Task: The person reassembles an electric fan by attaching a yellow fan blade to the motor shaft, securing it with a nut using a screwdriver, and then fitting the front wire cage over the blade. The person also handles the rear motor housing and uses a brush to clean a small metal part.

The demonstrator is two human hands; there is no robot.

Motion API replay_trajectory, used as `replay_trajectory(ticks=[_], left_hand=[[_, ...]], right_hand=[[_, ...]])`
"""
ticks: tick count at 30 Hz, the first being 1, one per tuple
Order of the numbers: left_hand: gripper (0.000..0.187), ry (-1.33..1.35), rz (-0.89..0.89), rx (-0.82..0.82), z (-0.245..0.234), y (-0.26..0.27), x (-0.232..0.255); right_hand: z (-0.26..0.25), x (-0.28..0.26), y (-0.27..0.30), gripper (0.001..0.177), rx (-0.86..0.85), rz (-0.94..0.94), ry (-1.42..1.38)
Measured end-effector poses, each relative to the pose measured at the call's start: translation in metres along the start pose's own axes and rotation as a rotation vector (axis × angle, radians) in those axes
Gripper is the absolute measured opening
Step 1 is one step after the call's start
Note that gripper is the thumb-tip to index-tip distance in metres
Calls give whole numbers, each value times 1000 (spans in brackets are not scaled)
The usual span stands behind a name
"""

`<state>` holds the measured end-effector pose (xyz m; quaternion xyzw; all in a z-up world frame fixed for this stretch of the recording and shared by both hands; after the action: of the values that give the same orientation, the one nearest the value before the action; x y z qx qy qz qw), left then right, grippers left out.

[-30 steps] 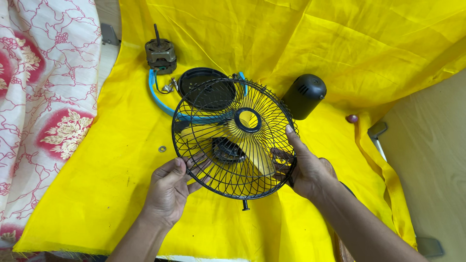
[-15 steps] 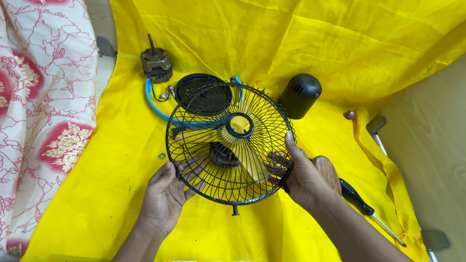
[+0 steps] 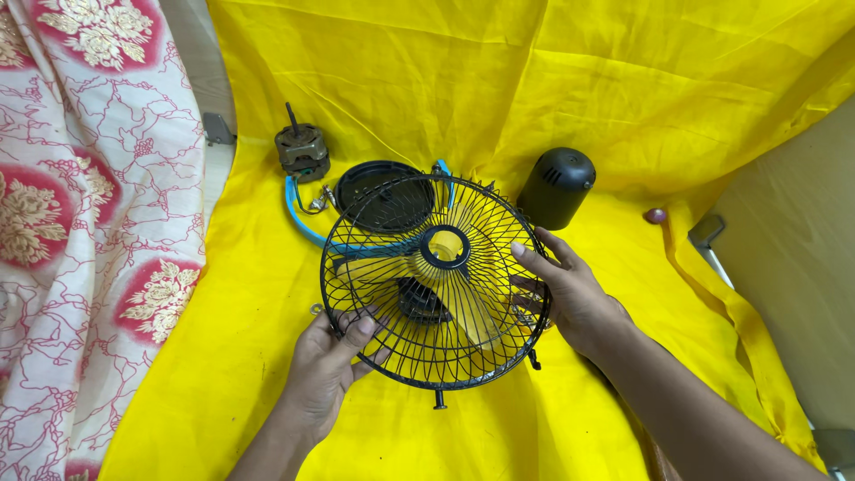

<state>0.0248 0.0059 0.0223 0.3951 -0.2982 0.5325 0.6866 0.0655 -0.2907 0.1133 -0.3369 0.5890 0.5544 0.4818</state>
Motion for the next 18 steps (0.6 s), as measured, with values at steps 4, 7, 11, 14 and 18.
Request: replay_trajectory(ticks=[4,7,11,14,18], left_hand=[[28,35,1,-15,0,-1,2],[28,42,-29,14,1,-1,3],[30,27,-21,-20,3,0,7],[29,12,-26,-26,3,-1,11],[31,-5,-59,-8,5,0,13]], right_hand=[[1,-2,-1,87,34,-10,25],[-3,-3,-5,85,34,21,39],[-13,-6,-12,80,19,11,191],[-19,-10,-20,80,17,76,238],[-19,-18,-47,86,-7,-50,339]])
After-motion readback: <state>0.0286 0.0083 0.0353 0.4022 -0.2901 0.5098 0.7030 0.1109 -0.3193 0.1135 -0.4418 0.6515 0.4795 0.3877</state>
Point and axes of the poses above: each hand's wrist, its own y-axis away from the middle knuckle, its own z-axis out of the palm, x = y × z, the point moved 1 cm from there along -y, towards the middle knuckle
